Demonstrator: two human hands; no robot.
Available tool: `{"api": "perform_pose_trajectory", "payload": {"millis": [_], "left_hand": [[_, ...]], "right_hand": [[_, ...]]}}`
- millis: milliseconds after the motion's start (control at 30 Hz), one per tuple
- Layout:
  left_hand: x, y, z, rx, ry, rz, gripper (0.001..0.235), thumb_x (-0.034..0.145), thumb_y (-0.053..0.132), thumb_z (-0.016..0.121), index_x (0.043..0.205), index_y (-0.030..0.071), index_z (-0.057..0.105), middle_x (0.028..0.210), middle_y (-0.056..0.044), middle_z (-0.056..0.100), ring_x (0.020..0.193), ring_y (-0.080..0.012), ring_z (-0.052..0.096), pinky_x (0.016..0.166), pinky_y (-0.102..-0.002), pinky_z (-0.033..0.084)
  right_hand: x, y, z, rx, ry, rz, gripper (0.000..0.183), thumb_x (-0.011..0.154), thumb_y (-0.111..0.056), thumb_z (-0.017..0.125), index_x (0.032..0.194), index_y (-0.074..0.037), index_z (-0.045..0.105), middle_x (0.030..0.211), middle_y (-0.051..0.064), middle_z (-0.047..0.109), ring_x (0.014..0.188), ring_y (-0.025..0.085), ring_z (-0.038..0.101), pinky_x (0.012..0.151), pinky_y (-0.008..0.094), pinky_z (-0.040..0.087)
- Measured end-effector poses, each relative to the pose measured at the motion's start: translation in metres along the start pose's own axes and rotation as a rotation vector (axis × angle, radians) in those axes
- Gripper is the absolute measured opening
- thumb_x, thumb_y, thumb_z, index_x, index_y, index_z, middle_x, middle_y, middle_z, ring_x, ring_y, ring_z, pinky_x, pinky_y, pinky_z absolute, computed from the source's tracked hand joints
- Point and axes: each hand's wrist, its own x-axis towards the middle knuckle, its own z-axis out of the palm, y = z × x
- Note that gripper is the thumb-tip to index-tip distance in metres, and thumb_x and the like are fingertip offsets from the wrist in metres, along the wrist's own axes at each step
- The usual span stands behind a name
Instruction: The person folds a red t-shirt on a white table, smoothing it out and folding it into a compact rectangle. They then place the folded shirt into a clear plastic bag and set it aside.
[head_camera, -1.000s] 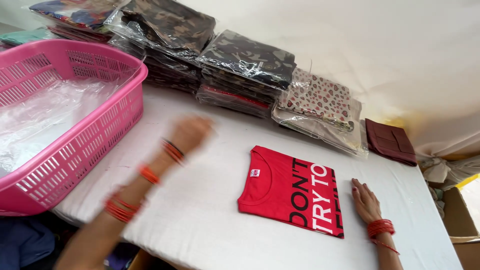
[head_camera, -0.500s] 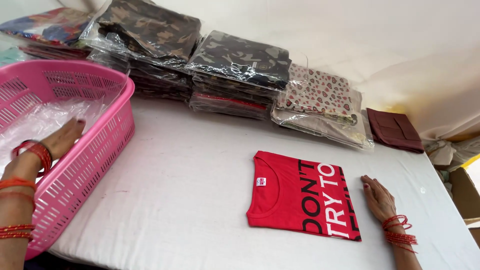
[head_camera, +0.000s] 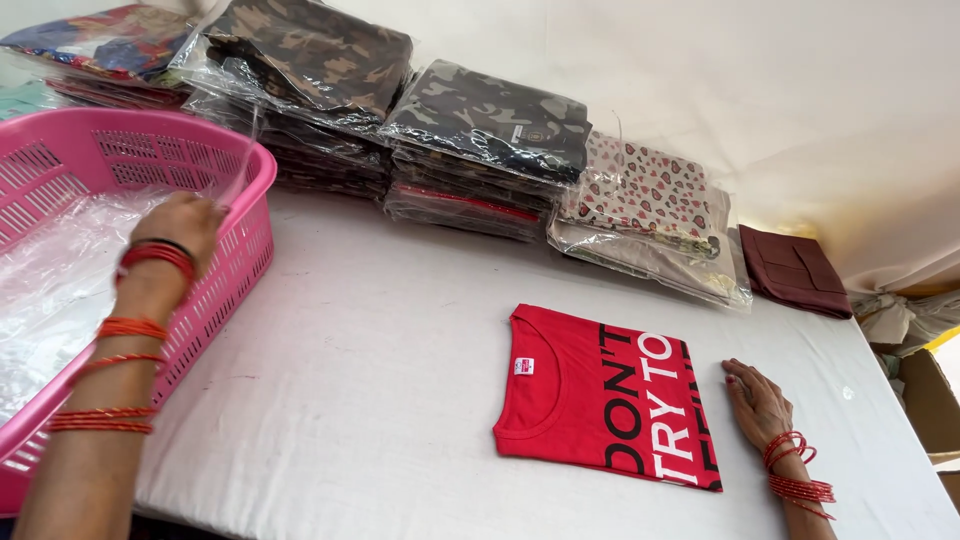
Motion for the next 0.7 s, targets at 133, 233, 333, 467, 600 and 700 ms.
{"api": "perform_pose_trajectory", "payload": {"millis": [133, 233, 333, 467, 600, 700], "left_hand": [[-0.042, 0.059, 0.056, 0.415, 0.436, 0.612, 0.039, 0.101, 0.014, 0.05, 0.138, 0.026, 0.054, 0.14, -0.009, 0.056, 0.124, -0.0331, 0.055, 0.103, -0.053, 0.046], [-0.092, 0.128, 0.087, 0.664, 0.173, 0.647, 0.07, 0.097, 0.01, 0.045, 0.156, 0.042, 0.028, 0.16, -0.005, 0.035, 0.143, -0.0372, 0.035, 0.114, -0.064, 0.027], [-0.116, 0.162, 0.126, 0.592, -0.048, 0.738, 0.072, 0.1, 0.006, 0.041, 0.158, 0.046, 0.022, 0.164, -0.002, 0.027, 0.149, -0.0396, 0.025, 0.119, -0.068, 0.015], [-0.145, 0.179, 0.173, 0.504, -0.227, 0.931, 0.07, 0.101, 0.007, 0.04, 0.155, 0.048, 0.025, 0.166, 0.001, 0.024, 0.152, -0.0393, 0.021, 0.122, -0.066, 0.014], [-0.181, 0.186, 0.192, 0.436, -0.351, 0.893, 0.065, 0.104, 0.01, 0.039, 0.157, 0.045, 0.026, 0.166, -0.002, 0.024, 0.151, -0.0415, 0.023, 0.121, -0.065, 0.017], [-0.187, 0.186, 0.195, 0.376, -0.398, 0.81, 0.07, 0.102, 0.005, 0.038, 0.159, 0.042, 0.025, 0.166, -0.004, 0.024, 0.15, -0.043, 0.024, 0.119, -0.065, 0.021]], "right_hand": [[0.0, -0.002, 0.004, -0.01, 0.012, 0.0, 0.041, 0.104, -0.044, 0.043, 0.139, -0.032, 0.063, 0.153, -0.008, 0.054, 0.147, 0.024, 0.041, 0.12, 0.049, 0.034], [-0.005, -0.007, -0.004, -0.004, 0.009, 0.011, 0.041, 0.104, -0.042, 0.044, 0.139, -0.031, 0.062, 0.154, -0.007, 0.053, 0.147, 0.024, 0.04, 0.12, 0.05, 0.03], [-0.007, -0.012, -0.006, 0.013, 0.0, 0.01, 0.041, 0.104, -0.042, 0.044, 0.139, -0.031, 0.063, 0.154, -0.007, 0.053, 0.147, 0.023, 0.04, 0.12, 0.051, 0.028], [-0.011, -0.015, -0.011, 0.03, 0.013, -0.012, 0.04, 0.105, -0.042, 0.045, 0.138, -0.031, 0.063, 0.153, -0.007, 0.054, 0.147, 0.024, 0.04, 0.121, 0.05, 0.028], [-0.007, -0.013, -0.006, 0.034, 0.011, -0.036, 0.04, 0.105, -0.042, 0.046, 0.139, -0.031, 0.063, 0.153, -0.006, 0.053, 0.147, 0.024, 0.04, 0.121, 0.05, 0.028], [-0.009, -0.015, -0.006, 0.004, 0.012, -0.042, 0.041, 0.103, -0.042, 0.047, 0.139, -0.031, 0.063, 0.154, -0.004, 0.053, 0.148, 0.025, 0.039, 0.12, 0.051, 0.027]]}}
